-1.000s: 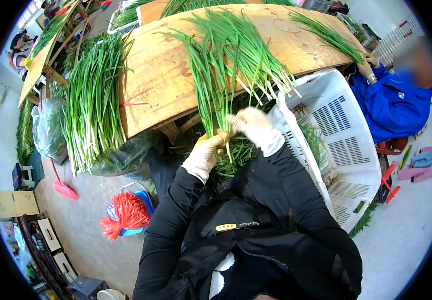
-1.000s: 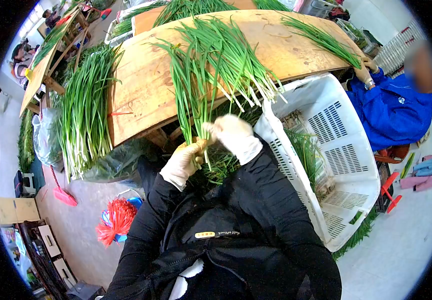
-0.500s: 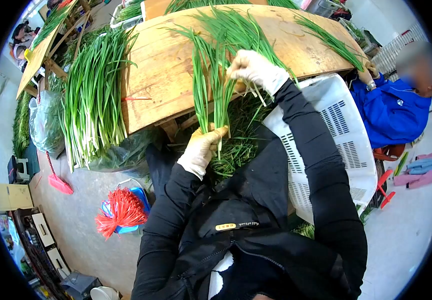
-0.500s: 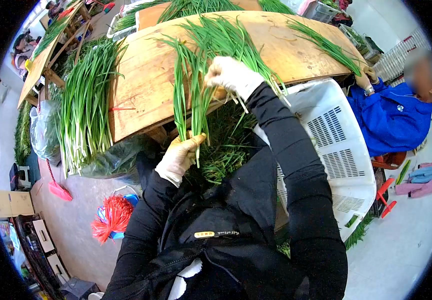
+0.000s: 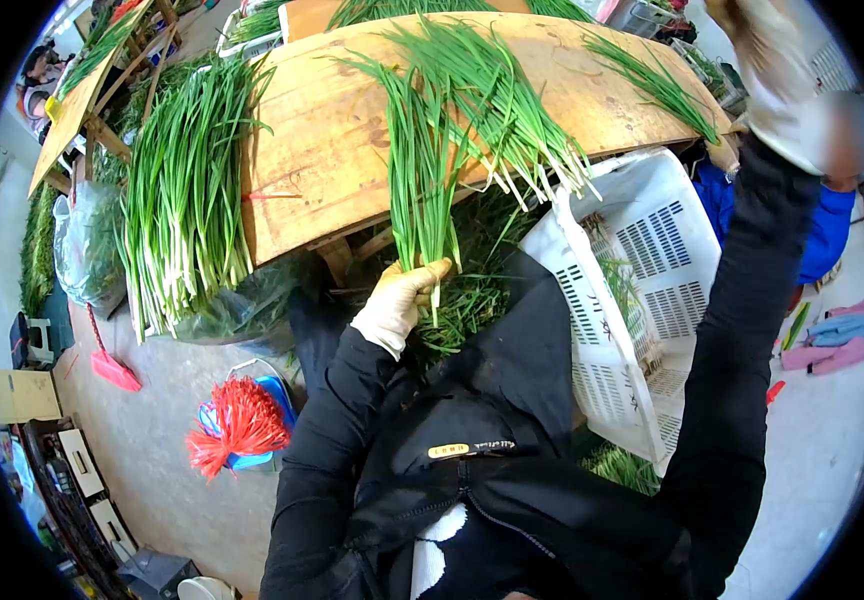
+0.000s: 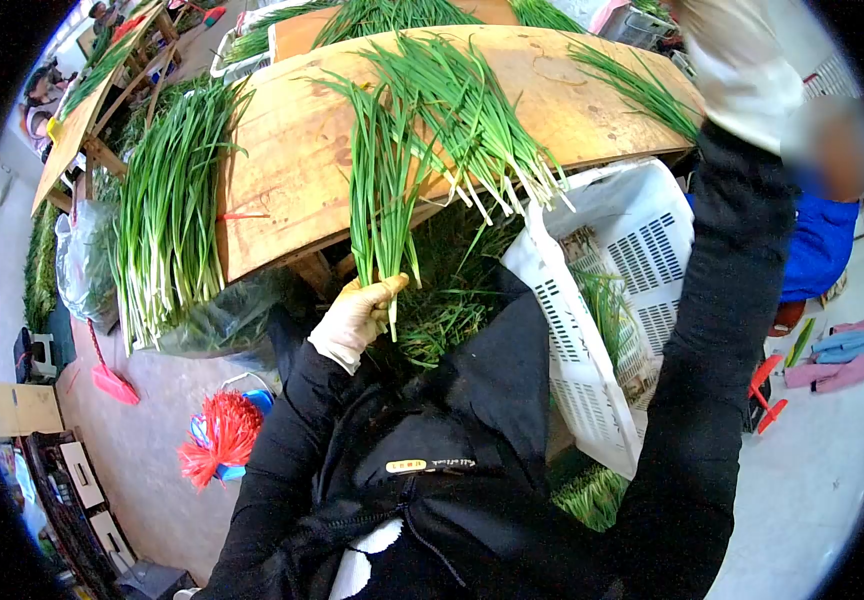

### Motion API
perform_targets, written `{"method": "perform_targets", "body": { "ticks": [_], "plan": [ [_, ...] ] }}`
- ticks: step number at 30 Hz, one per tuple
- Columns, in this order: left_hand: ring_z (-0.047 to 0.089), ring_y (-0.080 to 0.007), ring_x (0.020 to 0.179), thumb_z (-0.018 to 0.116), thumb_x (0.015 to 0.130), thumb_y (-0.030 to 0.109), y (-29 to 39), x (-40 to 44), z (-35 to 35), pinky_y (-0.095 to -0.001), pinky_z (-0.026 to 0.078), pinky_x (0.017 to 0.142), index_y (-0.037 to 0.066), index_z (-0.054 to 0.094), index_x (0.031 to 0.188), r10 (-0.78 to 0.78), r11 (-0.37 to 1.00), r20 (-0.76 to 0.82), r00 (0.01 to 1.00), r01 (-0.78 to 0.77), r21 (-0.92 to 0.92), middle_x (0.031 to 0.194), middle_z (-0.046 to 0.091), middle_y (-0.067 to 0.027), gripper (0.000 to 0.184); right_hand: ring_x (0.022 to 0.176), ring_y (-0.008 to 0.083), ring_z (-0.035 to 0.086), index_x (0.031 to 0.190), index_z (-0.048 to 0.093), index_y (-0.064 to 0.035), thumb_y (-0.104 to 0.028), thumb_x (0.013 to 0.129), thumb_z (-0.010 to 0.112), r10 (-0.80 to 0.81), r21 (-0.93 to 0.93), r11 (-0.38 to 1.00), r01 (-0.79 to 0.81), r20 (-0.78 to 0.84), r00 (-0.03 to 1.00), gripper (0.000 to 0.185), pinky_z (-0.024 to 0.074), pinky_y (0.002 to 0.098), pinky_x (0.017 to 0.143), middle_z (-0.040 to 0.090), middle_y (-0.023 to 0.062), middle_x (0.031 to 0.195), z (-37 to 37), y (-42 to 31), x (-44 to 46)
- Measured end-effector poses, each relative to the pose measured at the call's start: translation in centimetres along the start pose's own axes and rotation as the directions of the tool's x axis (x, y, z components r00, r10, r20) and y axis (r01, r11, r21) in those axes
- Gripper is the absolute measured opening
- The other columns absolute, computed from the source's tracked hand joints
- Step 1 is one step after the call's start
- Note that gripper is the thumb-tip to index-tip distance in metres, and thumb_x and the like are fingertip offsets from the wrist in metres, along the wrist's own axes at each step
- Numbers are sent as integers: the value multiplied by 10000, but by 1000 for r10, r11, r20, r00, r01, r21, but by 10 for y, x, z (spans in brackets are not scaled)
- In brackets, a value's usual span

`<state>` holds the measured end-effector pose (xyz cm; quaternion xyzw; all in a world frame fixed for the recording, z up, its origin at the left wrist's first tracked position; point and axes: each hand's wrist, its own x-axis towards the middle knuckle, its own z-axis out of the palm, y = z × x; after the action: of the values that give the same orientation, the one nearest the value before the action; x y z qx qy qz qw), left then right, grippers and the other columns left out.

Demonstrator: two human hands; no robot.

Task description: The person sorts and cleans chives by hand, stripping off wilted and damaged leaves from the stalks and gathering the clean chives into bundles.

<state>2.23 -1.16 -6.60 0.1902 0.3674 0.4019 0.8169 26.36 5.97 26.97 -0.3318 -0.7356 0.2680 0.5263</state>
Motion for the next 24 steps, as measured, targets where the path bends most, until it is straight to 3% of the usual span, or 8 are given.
{"method": "perform_targets", "body": {
  "ticks": [4, 6, 8, 11, 16, 18, 20, 24],
  "plan": [
    [329, -33, 428, 664, 723, 64, 4, -4, -1, -182, 236, 393, 54, 580, 866, 22, 999, -17, 1000, -21, 37, 637, 521, 35, 166, 877, 157, 563, 1040, 543, 5, -237, 824, 518, 306, -159, 951, -265, 363, 880, 324, 460, 280, 760, 576, 133, 1035, 21, 15, -69],
    [328, -31, 428, 674, 719, 73, 7, -6, -1, -178, 239, 396, 63, 579, 854, 8, 999, 0, 1000, -8, 40, 637, 521, 38, 166, 802, 168, 552, 1246, 427, -69, -180, 722, 631, 527, -404, 850, -338, 663, 532, 573, 447, 286, 724, 557, 99, 1087, 56, 45, -103],
    [329, -31, 428, 672, 720, 71, 7, -6, 2, -178, 240, 395, 62, 579, 855, 19, 998, -16, 1000, -18, 52, 637, 520, 39, 165, 735, 174, 538, 1298, 364, -131, -125, 694, 628, 555, -590, 806, -31, 738, 383, 659, 437, 269, 691, 553, 81, 966, 74, 84, -115],
    [327, -30, 430, 668, 721, 68, 6, -5, 5, -179, 235, 395, 58, 578, 860, 34, 998, -27, 999, -33, 63, 637, 515, 41, 166, 651, 154, 531, 1213, 459, -87, -147, 745, 580, 532, -584, 805, -104, 635, 561, 487, 436, 277, 638, 550, 52, 715, 113, 132, -109],
    [311, -35, 433, 661, 738, 89, 4, -6, 6, -177, 223, 403, 80, 578, 854, 53, 996, -36, 998, -50, 77, 622, 502, 56, 143, 751, 222, 550, 1020, 553, -104, -260, 784, 564, 219, -724, 627, 288, 519, 826, 284, 457, 322, 665, 532, 56, 811, 161, 194, -105],
    [307, -35, 432, 663, 737, 88, 1, -4, 3, -178, 223, 404, 81, 579, 849, 60, 995, -43, 997, -57, 82, 613, 495, 59, 140, 779, 230, 559, 940, 563, -135, -279, 789, 550, 570, -891, 440, 113, 374, 732, 209, 462, 324, 684, 534, 59, 868, 165, 182, -81],
    [299, -36, 428, 661, 739, 86, 1, -4, 0, -179, 219, 405, 82, 581, 846, 58, 996, -40, 998, -55, 77, 595, 483, 63, 134, 789, 206, 564, 875, 591, -143, -280, 808, 547, 63, -790, 602, 120, 197, 978, 159, 464, 326, 673, 572, 47, 846, 132, 180, -63],
    [324, -36, 434, 658, 742, 96, 0, -3, -8, -173, 249, 410, 60, 579, 882, 35, 998, -8, 999, -34, 56, 646, 533, 34, 165, 706, 103, 555, 880, 604, -49, -259, 837, 553, -177, -360, 923, 136, -83, 981, 221, 445, 255, 658, 618, 29, 810, 60, 93, -14]
  ]
}}
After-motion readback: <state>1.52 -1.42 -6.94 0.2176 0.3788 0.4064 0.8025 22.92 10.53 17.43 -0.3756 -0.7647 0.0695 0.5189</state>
